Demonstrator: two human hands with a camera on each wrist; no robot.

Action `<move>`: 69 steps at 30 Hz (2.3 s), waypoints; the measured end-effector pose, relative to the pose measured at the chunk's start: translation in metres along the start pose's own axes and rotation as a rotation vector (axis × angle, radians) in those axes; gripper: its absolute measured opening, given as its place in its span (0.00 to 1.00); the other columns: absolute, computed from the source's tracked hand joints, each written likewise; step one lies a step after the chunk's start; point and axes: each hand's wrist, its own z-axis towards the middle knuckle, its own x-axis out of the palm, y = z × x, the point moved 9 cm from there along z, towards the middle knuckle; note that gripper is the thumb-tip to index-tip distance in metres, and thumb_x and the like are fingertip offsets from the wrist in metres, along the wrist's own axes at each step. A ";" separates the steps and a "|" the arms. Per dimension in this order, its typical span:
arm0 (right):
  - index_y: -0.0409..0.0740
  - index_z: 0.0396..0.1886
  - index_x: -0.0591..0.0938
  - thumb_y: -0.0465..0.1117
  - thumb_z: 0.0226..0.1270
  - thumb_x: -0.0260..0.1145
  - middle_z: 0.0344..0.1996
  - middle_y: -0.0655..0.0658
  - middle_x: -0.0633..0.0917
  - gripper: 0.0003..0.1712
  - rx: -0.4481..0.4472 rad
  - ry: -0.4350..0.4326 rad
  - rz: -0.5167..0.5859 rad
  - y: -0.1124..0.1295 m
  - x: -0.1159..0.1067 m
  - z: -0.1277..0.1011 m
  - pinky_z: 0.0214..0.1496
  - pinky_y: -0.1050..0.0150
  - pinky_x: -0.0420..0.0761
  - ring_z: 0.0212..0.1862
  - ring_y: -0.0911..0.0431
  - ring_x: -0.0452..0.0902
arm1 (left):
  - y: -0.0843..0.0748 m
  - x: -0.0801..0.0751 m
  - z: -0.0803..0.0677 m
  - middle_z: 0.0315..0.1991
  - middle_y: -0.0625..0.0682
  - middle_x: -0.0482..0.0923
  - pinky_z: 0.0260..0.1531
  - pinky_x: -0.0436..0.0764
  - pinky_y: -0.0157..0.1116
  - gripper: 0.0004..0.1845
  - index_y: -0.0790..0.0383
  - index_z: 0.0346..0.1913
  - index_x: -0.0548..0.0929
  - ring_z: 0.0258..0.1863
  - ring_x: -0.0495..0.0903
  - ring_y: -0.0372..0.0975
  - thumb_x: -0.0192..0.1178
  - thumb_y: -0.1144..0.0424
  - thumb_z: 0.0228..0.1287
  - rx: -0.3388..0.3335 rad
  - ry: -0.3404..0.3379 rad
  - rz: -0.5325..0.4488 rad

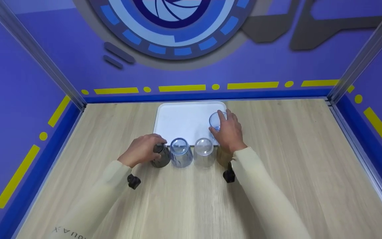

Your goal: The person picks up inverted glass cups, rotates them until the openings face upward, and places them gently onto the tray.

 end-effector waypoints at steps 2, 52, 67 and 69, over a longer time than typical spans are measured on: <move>0.47 0.76 0.55 0.53 0.67 0.62 0.76 0.32 0.49 0.44 0.000 0.001 0.003 -0.001 0.001 -0.002 0.72 0.36 0.53 0.75 0.35 0.46 | -0.001 0.001 0.000 0.50 0.53 0.83 0.45 0.82 0.44 0.22 0.57 0.54 0.84 0.48 0.81 0.44 0.68 0.67 0.52 -0.001 0.005 0.001; 0.56 0.74 0.60 0.62 0.64 0.62 0.77 0.45 0.54 0.42 -0.107 0.057 0.119 0.067 0.012 -0.036 0.73 0.40 0.57 0.77 0.44 0.47 | 0.002 -0.055 -0.040 0.56 0.53 0.80 0.46 0.83 0.44 0.25 0.54 0.57 0.81 0.53 0.80 0.45 0.71 0.62 0.54 0.011 -0.177 0.035; 0.57 0.73 0.62 0.64 0.64 0.61 0.76 0.47 0.56 0.41 -0.141 0.091 0.214 0.073 0.016 -0.038 0.74 0.43 0.58 0.77 0.46 0.50 | -0.003 -0.072 -0.049 0.58 0.54 0.78 0.50 0.82 0.46 0.26 0.53 0.58 0.81 0.56 0.78 0.45 0.72 0.59 0.54 0.020 -0.258 0.049; 0.58 0.72 0.62 0.64 0.63 0.61 0.76 0.48 0.57 0.41 -0.144 0.092 0.218 0.074 0.017 -0.039 0.74 0.43 0.58 0.77 0.47 0.50 | -0.004 -0.073 -0.049 0.59 0.54 0.78 0.51 0.82 0.46 0.26 0.53 0.58 0.81 0.57 0.78 0.46 0.72 0.59 0.54 0.020 -0.262 0.039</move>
